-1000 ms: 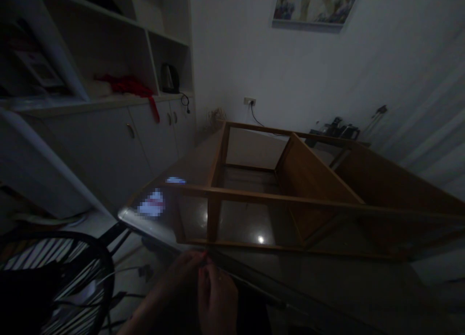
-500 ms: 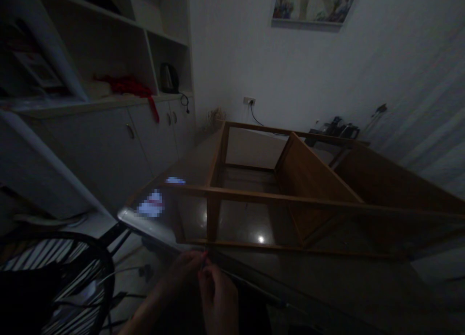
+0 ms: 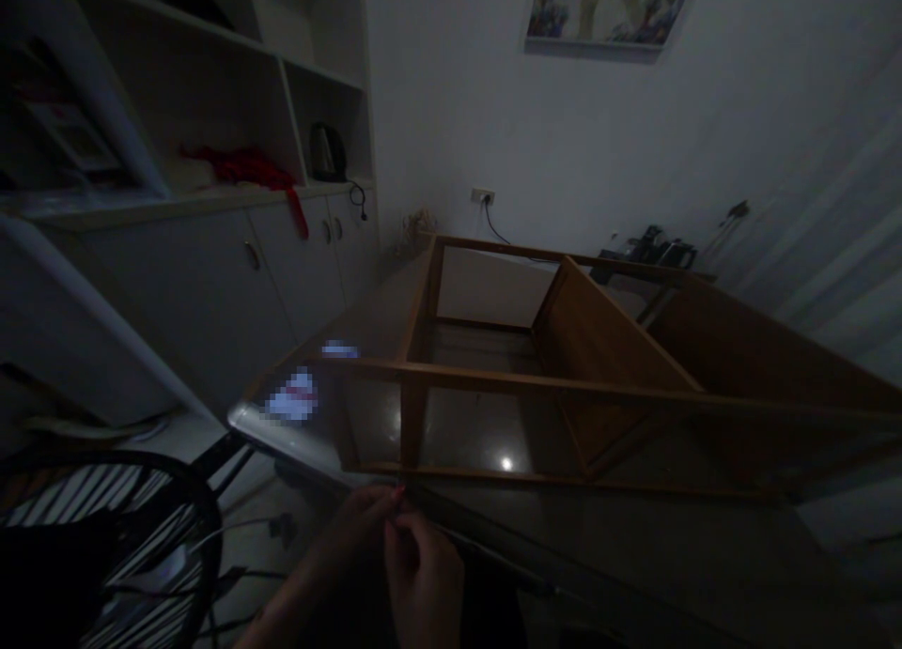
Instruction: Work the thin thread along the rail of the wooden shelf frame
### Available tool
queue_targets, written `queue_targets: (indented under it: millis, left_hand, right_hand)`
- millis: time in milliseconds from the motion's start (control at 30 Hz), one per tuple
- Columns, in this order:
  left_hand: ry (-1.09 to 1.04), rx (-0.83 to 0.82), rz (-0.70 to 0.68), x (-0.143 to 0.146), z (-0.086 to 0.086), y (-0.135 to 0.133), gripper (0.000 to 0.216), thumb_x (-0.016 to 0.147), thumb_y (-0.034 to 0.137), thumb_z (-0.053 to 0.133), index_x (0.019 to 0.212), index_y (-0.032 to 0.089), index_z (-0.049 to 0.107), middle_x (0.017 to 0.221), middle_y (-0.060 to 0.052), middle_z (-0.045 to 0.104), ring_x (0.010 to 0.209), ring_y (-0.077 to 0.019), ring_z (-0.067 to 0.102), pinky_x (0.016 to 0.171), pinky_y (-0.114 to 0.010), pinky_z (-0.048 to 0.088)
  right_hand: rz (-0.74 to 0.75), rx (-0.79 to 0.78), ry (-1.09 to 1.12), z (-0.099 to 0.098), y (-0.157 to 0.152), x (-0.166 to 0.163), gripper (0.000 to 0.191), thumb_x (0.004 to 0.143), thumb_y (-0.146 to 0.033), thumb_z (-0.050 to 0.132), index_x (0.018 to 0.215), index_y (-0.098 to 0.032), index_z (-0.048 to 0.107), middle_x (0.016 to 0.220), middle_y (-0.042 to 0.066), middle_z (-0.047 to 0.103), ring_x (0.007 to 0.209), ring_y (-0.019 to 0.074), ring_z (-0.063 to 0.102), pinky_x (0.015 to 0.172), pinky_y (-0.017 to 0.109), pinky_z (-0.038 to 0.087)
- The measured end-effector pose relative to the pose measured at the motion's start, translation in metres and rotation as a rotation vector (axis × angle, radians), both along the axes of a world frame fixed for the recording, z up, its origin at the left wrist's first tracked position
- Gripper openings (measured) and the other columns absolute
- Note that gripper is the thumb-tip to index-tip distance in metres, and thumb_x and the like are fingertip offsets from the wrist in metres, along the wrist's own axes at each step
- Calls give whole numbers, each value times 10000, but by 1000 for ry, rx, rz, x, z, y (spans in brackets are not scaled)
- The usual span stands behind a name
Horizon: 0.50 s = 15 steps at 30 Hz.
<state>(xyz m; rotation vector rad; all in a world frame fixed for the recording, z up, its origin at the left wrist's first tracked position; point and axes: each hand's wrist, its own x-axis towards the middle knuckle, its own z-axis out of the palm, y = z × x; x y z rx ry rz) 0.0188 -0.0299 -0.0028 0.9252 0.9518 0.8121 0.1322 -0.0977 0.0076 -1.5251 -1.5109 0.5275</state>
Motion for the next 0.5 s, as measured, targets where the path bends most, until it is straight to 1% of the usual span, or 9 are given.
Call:
queue_targets:
  millis: [100, 200, 267, 300, 333, 400, 467, 500]
  left_hand:
    - [-5, -8, -9, 0, -1, -1, 503, 630, 606, 675, 662, 104, 690, 568, -14, 613, 523, -107, 493, 513, -208, 355]
    - [-12, -5, -20, 0, -1, -1, 500, 626, 600, 682, 682, 104, 696, 556, -4, 594, 513, -98, 475, 501, -199, 341]
    - [-18, 1, -24, -1, -1, -1, 481, 626, 585, 693, 692, 108, 700, 561, -2, 595, 520, -99, 478, 504, -197, 347]
    - [-23, 4, -23, -1, -1, -1, 471, 628, 577, 697, 692, 111, 700, 568, -3, 599, 529, -102, 486, 510, -197, 355]
    - [-30, 2, -19, -1, -1, 0, 463, 629, 572, 699, 687, 113, 699, 573, -6, 605, 536, -106, 493, 514, -199, 361]
    - [-46, -11, -13, -1, -2, 0, 454, 616, 567, 711, 670, 117, 695, 576, -10, 614, 535, -110, 503, 519, -202, 369]
    - [-45, -15, 4, -1, -3, 0, 448, 606, 564, 719, 655, 119, 691, 580, -14, 624, 534, -112, 509, 523, -203, 373]
    - [-34, -3, 11, -1, -4, 1, 442, 611, 559, 719, 649, 119, 690, 581, -15, 625, 539, -113, 510, 529, -203, 375]
  right_hand:
    - [-10, -23, 166, -2, 1, -1, 241, 874, -386, 515, 888, -214, 683, 821, 41, 731, 742, 172, 698, 660, 205, 525]
    - [-22, -15, 242, -2, 2, -2, 324, 868, -450, 509, 874, -186, 696, 681, 38, 706, 637, 177, 682, 559, 211, 518]
    - [-15, -38, 263, -2, 2, -2, 372, 872, -481, 487, 864, -172, 695, 580, 23, 666, 549, 167, 653, 479, 202, 489]
    - [-9, -59, 264, -1, 2, -2, 381, 879, -484, 473, 865, -172, 691, 563, 17, 655, 520, 159, 640, 454, 195, 474]
    - [1, -81, 256, -1, 1, -3, 377, 887, -479, 460, 875, -177, 685, 576, 15, 660, 509, 150, 633, 446, 190, 467]
    - [14, -98, 190, 0, 1, -2, 339, 900, -451, 448, 895, -194, 670, 656, 21, 688, 533, 140, 641, 481, 185, 474]
    - [-7, -54, 44, 0, 0, -2, 292, 893, -430, 468, 888, -205, 654, 717, 29, 700, 583, 144, 657, 552, 196, 486]
    - [-27, -23, -48, 0, 0, -2, 274, 881, -430, 489, 865, -206, 645, 711, 28, 696, 595, 149, 658, 577, 205, 485]
